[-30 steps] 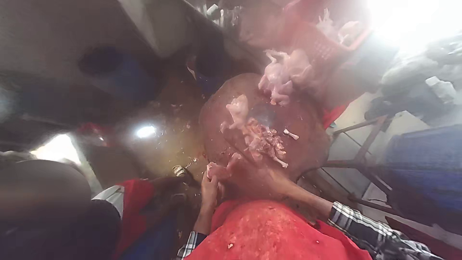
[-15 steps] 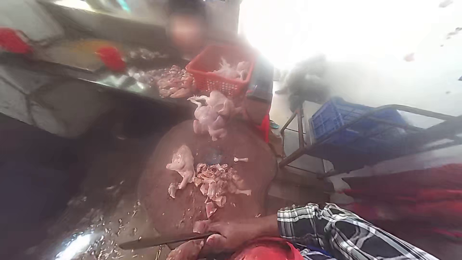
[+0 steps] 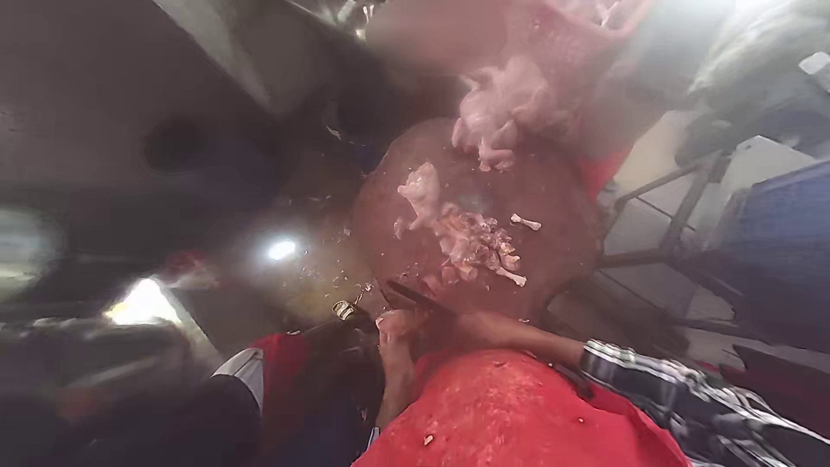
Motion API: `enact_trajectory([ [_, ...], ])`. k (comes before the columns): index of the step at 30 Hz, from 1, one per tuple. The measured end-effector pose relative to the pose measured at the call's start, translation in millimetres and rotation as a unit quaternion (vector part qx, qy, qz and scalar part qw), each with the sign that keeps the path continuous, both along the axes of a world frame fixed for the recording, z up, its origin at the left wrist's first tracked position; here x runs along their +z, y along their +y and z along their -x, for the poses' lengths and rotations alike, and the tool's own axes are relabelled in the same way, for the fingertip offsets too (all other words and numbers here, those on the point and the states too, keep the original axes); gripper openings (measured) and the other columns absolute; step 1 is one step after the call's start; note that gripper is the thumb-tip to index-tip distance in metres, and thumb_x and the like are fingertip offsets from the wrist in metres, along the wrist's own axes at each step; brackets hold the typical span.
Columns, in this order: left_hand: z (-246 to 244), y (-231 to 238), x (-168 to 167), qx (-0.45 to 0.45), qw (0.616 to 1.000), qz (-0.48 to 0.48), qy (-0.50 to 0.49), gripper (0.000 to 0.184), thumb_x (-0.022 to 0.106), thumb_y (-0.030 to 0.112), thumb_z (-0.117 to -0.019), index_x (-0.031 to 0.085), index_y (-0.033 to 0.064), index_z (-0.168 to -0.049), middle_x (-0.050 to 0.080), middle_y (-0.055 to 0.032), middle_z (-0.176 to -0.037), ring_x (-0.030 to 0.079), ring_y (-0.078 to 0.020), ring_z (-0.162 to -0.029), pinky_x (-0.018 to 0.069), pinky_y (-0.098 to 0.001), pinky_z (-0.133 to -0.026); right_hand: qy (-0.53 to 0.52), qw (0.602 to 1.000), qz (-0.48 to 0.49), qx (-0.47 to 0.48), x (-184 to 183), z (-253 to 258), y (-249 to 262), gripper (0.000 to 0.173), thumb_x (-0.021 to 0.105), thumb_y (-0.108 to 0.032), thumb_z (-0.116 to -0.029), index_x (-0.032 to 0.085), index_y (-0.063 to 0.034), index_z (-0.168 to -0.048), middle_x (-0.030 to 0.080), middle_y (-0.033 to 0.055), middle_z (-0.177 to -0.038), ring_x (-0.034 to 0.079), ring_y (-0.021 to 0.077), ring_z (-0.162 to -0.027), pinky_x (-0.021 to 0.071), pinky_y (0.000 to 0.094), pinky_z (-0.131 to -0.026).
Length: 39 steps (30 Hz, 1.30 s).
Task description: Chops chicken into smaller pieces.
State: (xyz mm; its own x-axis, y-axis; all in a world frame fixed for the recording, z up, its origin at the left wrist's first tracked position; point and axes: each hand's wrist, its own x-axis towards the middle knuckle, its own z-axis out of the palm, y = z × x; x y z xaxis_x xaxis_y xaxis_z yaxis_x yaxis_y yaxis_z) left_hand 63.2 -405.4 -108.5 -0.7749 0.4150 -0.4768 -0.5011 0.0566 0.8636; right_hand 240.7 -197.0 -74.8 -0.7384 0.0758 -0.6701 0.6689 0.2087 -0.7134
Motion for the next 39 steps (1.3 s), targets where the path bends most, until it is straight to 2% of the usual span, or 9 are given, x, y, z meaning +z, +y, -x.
enact_trajectory([
  [4,34,19,30,-0.066,0.998,-0.019,0.003,0.061,0.051,0.058,-0.0997,0.053,0.0072,-0.134,0.067,-0.0103,-0.094,0.066,-0.0201,-0.076,0.0589,-0.0404,-0.066,-0.044,0.992,-0.045,-0.111,5,-20,27,0.068,0.022,-0.063,-0.1067,0.064,-0.0094,-0.106,0.060,0.0089,-0.080,0.060,0.0238,-0.068,0.0524,0.0481,-0.064],
  [7,61,47,31,-0.270,0.949,0.141,0.075,0.056,0.053,0.047,-0.1037,0.050,0.0095,-0.145,0.068,-0.0139,-0.120,0.069,-0.0225,-0.098,0.0601,-0.0445,-0.085,0.043,0.985,-0.132,-0.104,59,11,42,0.068,0.026,-0.064,-0.1056,0.063,-0.0098,-0.122,0.066,0.0109,-0.092,0.067,0.0246,-0.083,0.0565,0.0510,-0.079],
  [10,58,63,10,-0.307,0.888,0.291,0.177,0.045,0.067,0.037,-0.0981,0.056,0.0134,-0.135,0.072,-0.0142,-0.104,0.072,-0.0272,-0.083,0.0615,-0.0513,-0.076,0.203,0.967,-0.108,-0.107,103,46,29,0.084,0.023,-0.080,-0.0967,0.062,-0.0100,-0.121,0.060,0.0021,-0.085,0.060,0.0120,-0.074,0.0547,0.0360,-0.070],
  [15,49,61,15,-0.334,0.835,0.352,0.261,0.041,0.066,0.037,-0.0979,0.064,0.0095,-0.128,0.071,-0.0135,-0.113,0.069,-0.0282,-0.104,0.0562,-0.0540,-0.094,0.060,0.992,-0.109,-0.022,29,29,22,0.065,0.031,-0.065,-0.1051,0.065,-0.0107,-0.114,0.065,0.0118,-0.091,0.066,0.0258,-0.085,0.0546,0.0537,-0.078],
  [18,41,51,15,-0.308,0.861,0.355,0.197,0.044,0.065,0.041,-0.0974,0.061,0.0108,-0.129,0.072,-0.0113,-0.099,0.071,-0.0264,-0.087,0.0599,-0.0527,-0.080,0.025,0.994,-0.107,-0.018,30,29,27,0.068,0.029,-0.067,-0.1045,0.065,-0.0104,-0.113,0.066,0.0119,-0.090,0.067,0.0272,-0.084,0.0552,0.0552,-0.079],
  [23,1,39,4,-0.280,0.915,0.277,0.091,0.050,0.075,0.040,-0.0932,0.055,0.0087,-0.127,0.072,-0.0075,-0.085,0.072,-0.0203,-0.065,0.0643,-0.0426,-0.062,0.249,0.960,-0.046,-0.119,58,33,-11,0.080,0.023,-0.078,-0.0981,0.063,-0.0098,-0.109,0.056,-0.0004,-0.077,0.056,0.0079,-0.068,0.0533,0.0305,-0.064],
  [28,2,41,9,-0.314,0.858,0.361,0.186,0.052,0.073,0.040,-0.0896,0.058,0.0143,-0.133,0.073,-0.0089,-0.098,0.072,-0.0254,-0.087,0.0600,-0.0527,-0.079,-0.011,0.997,-0.067,-0.031,6,8,6,0.070,0.024,-0.065,-0.1058,0.065,-0.0094,-0.115,0.066,0.0127,-0.094,0.067,0.0272,-0.087,0.0554,0.0550,-0.081],
  [34,31,27,10,-0.289,0.865,0.329,0.245,0.036,0.073,0.036,-0.0923,0.067,0.0147,-0.121,0.073,-0.0038,-0.094,0.071,-0.0190,-0.085,0.0605,-0.0485,-0.080,0.180,0.979,-0.088,-0.035,63,22,-4,0.073,0.024,-0.069,-0.1036,0.062,-0.0096,-0.120,0.063,0.0053,-0.092,0.062,0.0131,-0.084,0.0551,0.0370,-0.078],
  [39,24,26,12,-0.314,0.838,0.375,0.240,0.043,0.069,0.047,-0.0938,0.069,0.0133,-0.121,0.074,-0.0057,-0.096,0.072,-0.0222,-0.088,0.0596,-0.0519,-0.083,0.000,0.995,-0.097,0.036,19,17,19,0.072,0.027,-0.070,-0.1035,0.065,-0.0087,-0.105,0.063,0.0136,-0.084,0.065,0.0299,-0.080,0.0531,0.0576,-0.072],
])
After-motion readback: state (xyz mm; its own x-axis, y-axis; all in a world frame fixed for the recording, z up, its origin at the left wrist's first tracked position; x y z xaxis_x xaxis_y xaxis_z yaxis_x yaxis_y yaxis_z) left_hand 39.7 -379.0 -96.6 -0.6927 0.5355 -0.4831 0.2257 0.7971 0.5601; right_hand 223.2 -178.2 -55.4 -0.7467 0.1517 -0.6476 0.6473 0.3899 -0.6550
